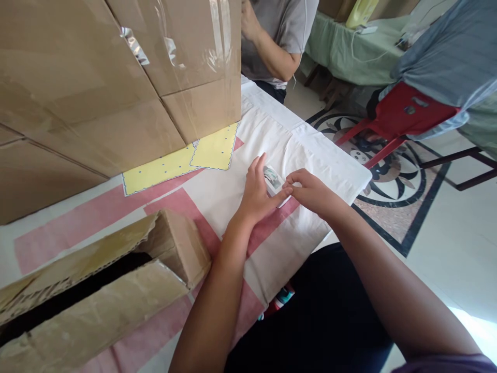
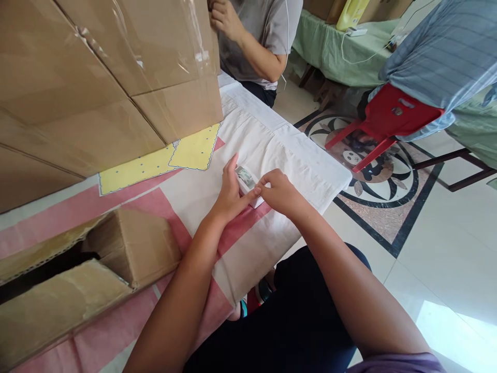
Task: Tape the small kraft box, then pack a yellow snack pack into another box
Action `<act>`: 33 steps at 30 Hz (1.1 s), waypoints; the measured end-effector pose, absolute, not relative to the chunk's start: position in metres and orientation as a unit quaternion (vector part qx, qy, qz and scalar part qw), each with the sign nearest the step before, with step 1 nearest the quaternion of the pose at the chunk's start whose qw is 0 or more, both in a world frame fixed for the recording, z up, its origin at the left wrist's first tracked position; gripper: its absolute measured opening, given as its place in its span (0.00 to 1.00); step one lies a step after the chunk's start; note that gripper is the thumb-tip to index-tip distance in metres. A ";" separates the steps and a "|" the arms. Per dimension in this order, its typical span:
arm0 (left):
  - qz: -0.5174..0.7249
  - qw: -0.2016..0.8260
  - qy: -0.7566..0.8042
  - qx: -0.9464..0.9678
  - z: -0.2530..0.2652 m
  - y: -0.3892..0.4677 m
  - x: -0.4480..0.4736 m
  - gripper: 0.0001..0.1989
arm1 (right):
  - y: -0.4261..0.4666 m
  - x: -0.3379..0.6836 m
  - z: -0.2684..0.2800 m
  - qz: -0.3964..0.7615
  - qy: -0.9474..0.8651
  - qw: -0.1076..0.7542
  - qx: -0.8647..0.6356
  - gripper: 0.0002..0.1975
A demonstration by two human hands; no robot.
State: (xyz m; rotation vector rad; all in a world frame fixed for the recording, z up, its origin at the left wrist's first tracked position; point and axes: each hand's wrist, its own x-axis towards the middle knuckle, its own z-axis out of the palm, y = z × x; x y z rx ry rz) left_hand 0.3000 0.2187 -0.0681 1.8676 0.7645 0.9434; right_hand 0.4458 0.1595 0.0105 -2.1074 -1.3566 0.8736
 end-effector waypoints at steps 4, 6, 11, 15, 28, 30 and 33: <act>0.352 0.385 0.272 0.809 -0.068 0.214 0.301 0.58 | 0.156 0.454 0.018 0.342 -0.461 0.295 -0.764 0.06; 0.342 0.362 0.278 0.822 -0.067 0.210 0.306 0.58 | 0.154 0.458 0.024 0.344 -0.451 0.309 -0.763 0.06; 0.359 0.340 0.308 0.813 -0.064 0.201 0.315 0.54 | 0.141 0.468 0.027 0.319 -0.474 0.286 -0.769 0.06; 0.371 0.336 0.310 0.808 -0.065 0.201 0.316 0.55 | 0.128 0.476 0.022 0.322 -0.471 0.282 -0.772 0.07; 0.361 0.359 0.328 0.796 -0.063 0.199 0.316 0.57 | 0.105 0.485 0.005 0.436 -0.470 0.224 -0.734 0.12; 0.358 0.361 0.328 0.796 -0.063 0.199 0.316 0.57 | 0.104 0.486 0.003 0.447 -0.470 0.214 -0.730 0.12; 0.356 0.362 0.326 0.798 -0.062 0.199 0.317 0.56 | 0.104 0.489 0.004 0.470 -0.467 0.215 -0.718 0.12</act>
